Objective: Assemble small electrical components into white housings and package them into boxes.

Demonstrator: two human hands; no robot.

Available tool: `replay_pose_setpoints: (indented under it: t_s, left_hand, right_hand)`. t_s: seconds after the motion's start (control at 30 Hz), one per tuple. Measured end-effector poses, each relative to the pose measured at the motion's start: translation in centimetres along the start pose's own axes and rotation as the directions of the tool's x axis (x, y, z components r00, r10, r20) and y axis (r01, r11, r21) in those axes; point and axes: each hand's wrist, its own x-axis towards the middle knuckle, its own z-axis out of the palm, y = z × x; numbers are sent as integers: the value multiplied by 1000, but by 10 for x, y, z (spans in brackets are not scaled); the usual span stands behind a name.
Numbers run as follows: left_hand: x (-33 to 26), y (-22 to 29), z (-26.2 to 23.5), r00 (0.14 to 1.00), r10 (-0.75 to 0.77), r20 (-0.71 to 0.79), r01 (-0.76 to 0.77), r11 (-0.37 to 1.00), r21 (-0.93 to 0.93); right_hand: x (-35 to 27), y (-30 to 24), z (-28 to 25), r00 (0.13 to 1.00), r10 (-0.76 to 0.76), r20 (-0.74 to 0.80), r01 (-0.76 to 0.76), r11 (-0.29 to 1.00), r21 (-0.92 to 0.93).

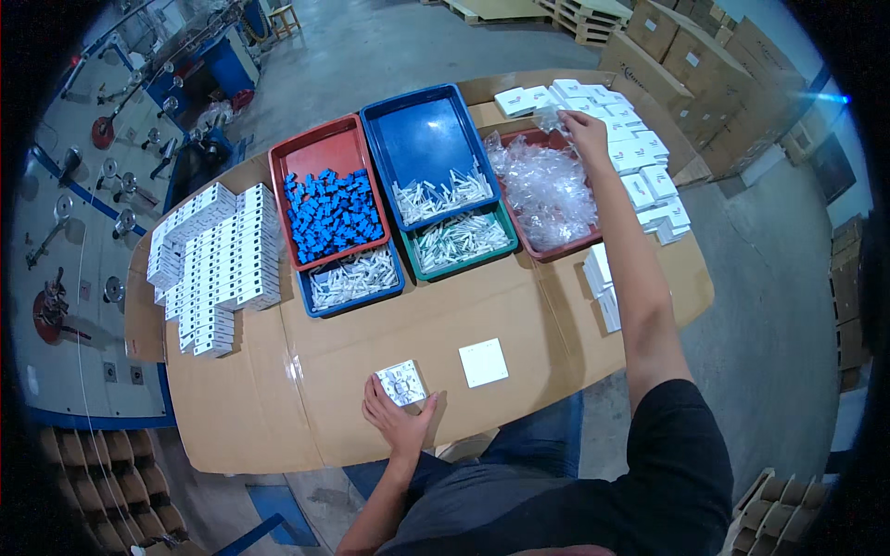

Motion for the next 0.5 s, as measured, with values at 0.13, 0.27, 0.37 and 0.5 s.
replay_pose_setpoints:
  t_s: [0.13, 0.27, 0.37, 0.5]
  left_hand:
    - [-5, -19, 7, 996, 25, -83, -35, 993, -115]
    - [-7, -5, -6, 978, 85, -188, -148, 925, -350]
    - [15, 52, -29, 974, 98, 203, 95, 635, -766]
    - [47, 158, -106, 911, 391, 128, 36, 234, -972]
  right_hand:
    - [-118, -98, -18, 990, 47, 133, -86, 947, 311]
    - [-226, -155, -32, 995, -38, 94, -10, 886, 463]
    - [-288, -177, -33, 992, -37, 122, -34, 846, 532]
    - [-341, -188, -25, 981, -68, 181, -51, 812, 581]
